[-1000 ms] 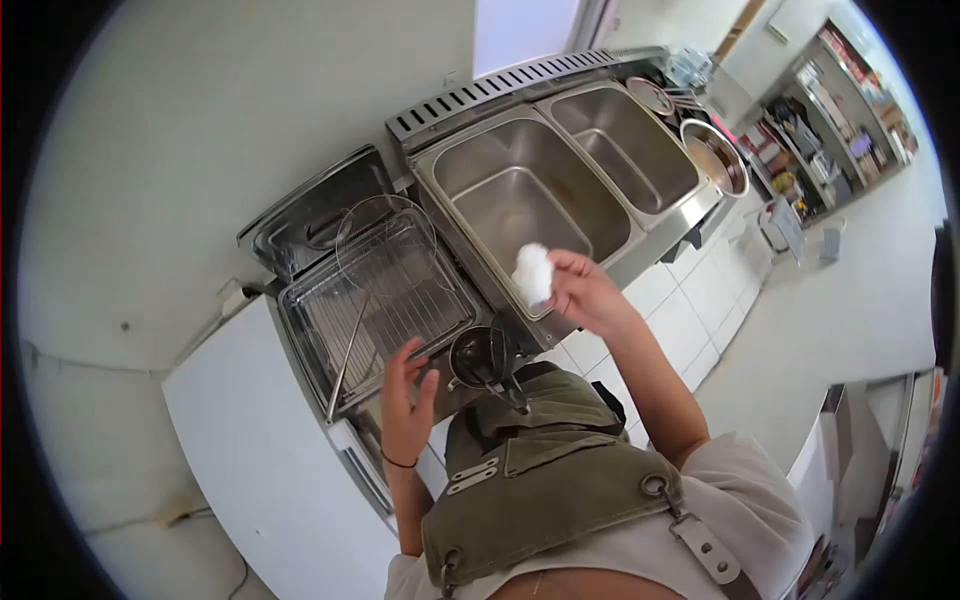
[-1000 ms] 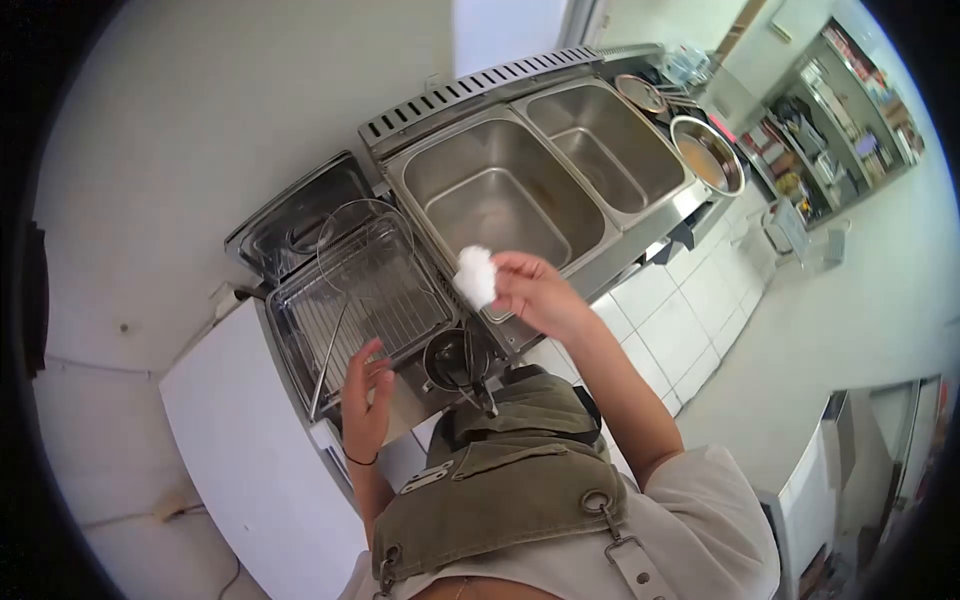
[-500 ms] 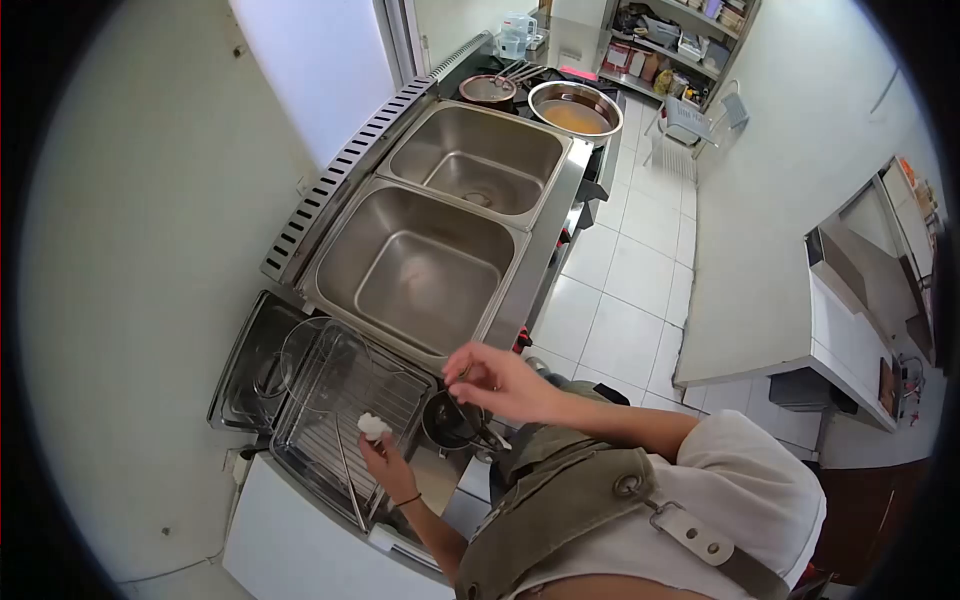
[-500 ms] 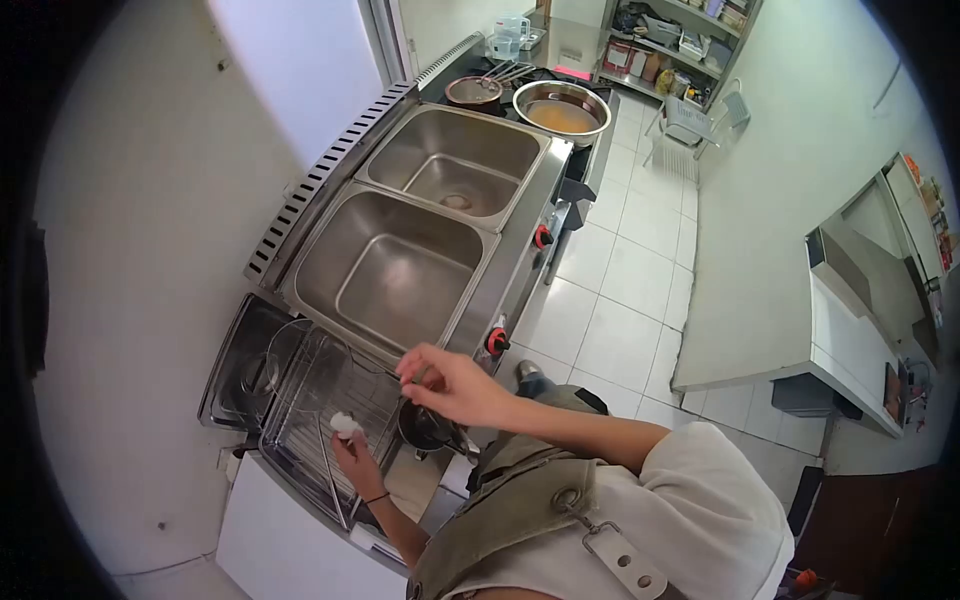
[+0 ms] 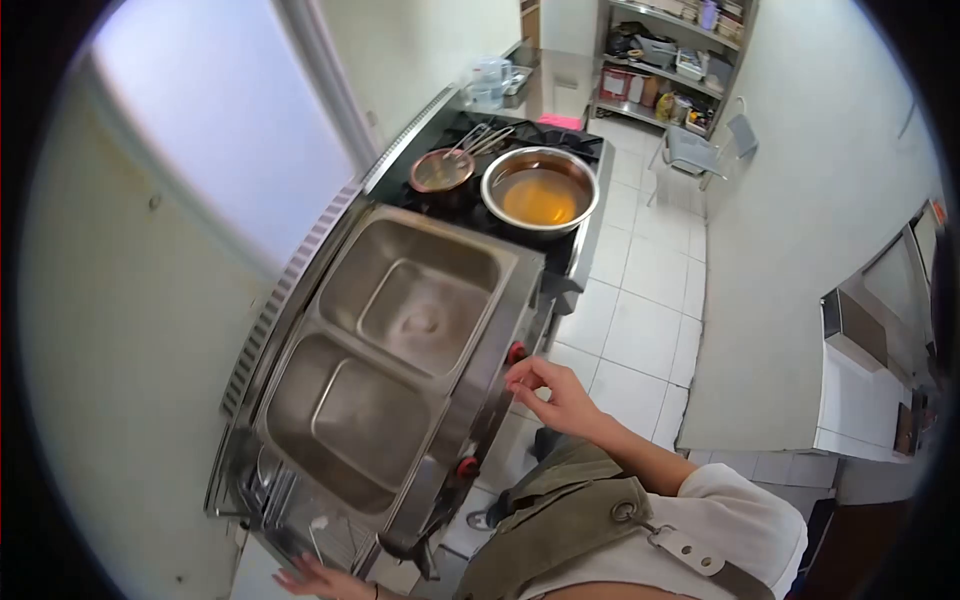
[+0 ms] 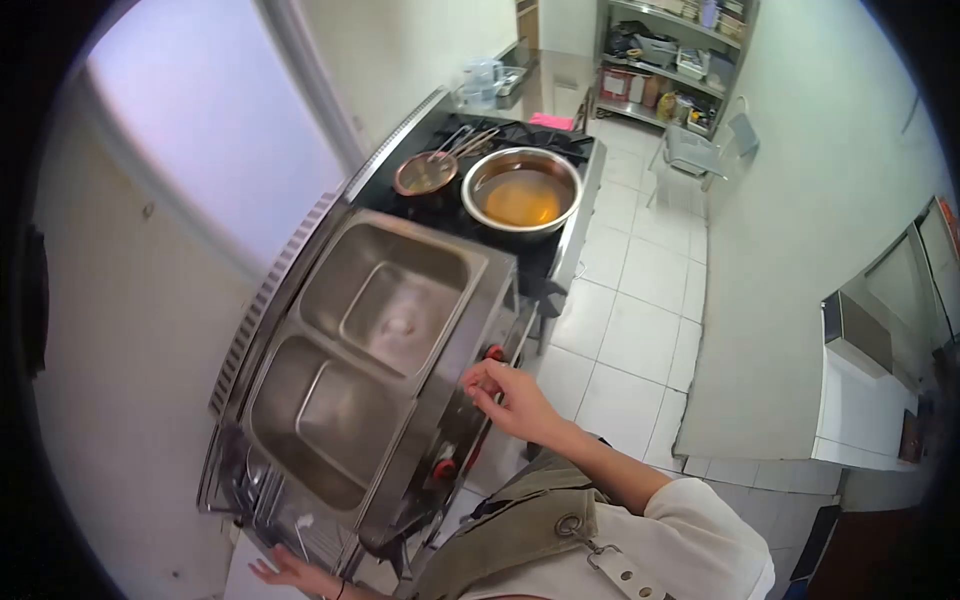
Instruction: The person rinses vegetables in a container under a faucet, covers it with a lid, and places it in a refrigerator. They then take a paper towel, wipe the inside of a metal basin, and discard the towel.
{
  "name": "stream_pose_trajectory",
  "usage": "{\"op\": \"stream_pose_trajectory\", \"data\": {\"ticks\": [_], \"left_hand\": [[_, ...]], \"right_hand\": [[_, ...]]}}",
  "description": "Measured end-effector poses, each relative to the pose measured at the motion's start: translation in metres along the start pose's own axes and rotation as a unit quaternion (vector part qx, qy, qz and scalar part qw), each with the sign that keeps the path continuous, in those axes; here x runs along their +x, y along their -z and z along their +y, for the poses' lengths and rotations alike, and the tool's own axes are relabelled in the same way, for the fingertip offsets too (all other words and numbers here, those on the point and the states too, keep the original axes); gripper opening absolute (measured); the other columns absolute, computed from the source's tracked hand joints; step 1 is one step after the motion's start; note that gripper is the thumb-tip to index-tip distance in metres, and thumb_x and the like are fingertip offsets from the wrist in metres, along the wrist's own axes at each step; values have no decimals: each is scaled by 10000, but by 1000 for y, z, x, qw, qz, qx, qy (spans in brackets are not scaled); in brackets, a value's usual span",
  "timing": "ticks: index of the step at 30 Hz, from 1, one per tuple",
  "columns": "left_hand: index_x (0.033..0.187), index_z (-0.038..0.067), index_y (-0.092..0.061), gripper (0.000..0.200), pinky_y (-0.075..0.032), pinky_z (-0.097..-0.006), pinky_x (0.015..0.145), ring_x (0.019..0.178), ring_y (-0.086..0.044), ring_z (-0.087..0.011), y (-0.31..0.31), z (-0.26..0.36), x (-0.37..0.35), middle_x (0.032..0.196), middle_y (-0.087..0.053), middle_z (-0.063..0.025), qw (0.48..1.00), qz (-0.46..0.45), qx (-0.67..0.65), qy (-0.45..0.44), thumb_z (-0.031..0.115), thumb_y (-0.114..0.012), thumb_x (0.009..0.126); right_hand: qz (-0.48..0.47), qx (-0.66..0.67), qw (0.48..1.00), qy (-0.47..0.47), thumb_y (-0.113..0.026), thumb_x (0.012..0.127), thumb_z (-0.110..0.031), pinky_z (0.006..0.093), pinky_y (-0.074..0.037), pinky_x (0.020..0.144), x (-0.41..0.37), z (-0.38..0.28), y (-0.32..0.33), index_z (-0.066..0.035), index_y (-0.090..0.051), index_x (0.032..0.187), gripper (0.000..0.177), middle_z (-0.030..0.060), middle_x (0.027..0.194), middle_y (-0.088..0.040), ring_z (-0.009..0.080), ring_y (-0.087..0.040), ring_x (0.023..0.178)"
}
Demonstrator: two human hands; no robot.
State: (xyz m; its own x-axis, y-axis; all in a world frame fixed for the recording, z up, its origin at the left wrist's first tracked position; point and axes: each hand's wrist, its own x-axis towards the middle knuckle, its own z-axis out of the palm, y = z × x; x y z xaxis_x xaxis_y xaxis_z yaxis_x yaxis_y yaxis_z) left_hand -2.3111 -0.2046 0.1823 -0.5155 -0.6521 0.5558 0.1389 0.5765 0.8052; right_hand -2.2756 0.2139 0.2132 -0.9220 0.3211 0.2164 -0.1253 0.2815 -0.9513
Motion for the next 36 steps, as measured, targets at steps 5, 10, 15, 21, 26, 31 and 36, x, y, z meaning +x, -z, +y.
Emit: {"op": "stream_pose_trajectory", "data": {"ticks": [5, 10, 15, 21, 26, 31, 36], "left_hand": [[1167, -45, -487, 283, -527, -317, 771, 900, -603, -248, -84, 194, -31, 1021, -591, -171, 972, -94, -162, -143, 139, -447, 956], [1126, -41, -532, 291, -290, -158, 398, 417, -325, -31, -162, 279, -106, 630, -521, -30, 964, -139, -225, 11, 178, -440, 959], [877, -13, -534, 272, -162, -187, 308, 338, -251, -30, -244, 316, -183, 447, -337, 15, 881, -300, -361, 65, 221, -426, 964], [662, 29, -451, 266, -159, -187, 336, 349, -247, -17, -336, 402, -289, 500, -353, 26, 733, -501, -446, 114, 125, -455, 910], [579, 51, -376, 344, -180, -193, 343, 365, -268, -26, -427, 468, -367, 474, -343, 33, 710, -570, -408, 64, 122, -465, 904], [583, 63, -391, 346, -208, -187, 395, 424, -332, -12, -537, 563, -432, 493, -377, 40, 685, -607, -395, 78, 130, -475, 912], [839, 28, -566, 179, -387, -263, 475, 502, -507, -143, -619, 668, -509, 593, -523, -73, 564, -762, -256, -189, 201, -541, 876]], "right_hand": [[109, -20, 994, -19, -538, 861, -31, 248, -485, 647, 16, 13, 132, 1, -581, 962, 115, 66, 785, -623, 114, -598, 694], [198, -98, 974, -40, -548, 866, -62, 243, -479, 649, 6, 18, 231, -11, -652, 926, 130, 69, 758, -636, 116, -619, 678], [348, -77, 930, -95, -568, 867, -91, 245, -466, 614, -24, 29, 278, -20, -666, 847, 123, 64, 676, -628, 118, -609, 622], [390, -146, 897, -149, -533, 875, -68, 238, -453, 612, -40, 53, 367, 12, -635, 779, 162, 53, 664, -610, 104, -583, 635], [525, -88, 835, -137, -505, 900, -91, 233, -440, 625, 6, 95, 476, 27, -611, 779, 200, 41, 668, -582, 95, -559, 655], [493, -225, 819, -188, -524, 884, -98, 256, -445, 625, 78, 109, 579, 21, -610, 784, 178, 66, 684, -606, 133, -574, 645], [481, -318, 791, -204, -533, 865, -68, 263, -460, 617, 101, 134, 680, 35, -603, 781, 150, 84, 701, -615, 147, -593, 643]]}}
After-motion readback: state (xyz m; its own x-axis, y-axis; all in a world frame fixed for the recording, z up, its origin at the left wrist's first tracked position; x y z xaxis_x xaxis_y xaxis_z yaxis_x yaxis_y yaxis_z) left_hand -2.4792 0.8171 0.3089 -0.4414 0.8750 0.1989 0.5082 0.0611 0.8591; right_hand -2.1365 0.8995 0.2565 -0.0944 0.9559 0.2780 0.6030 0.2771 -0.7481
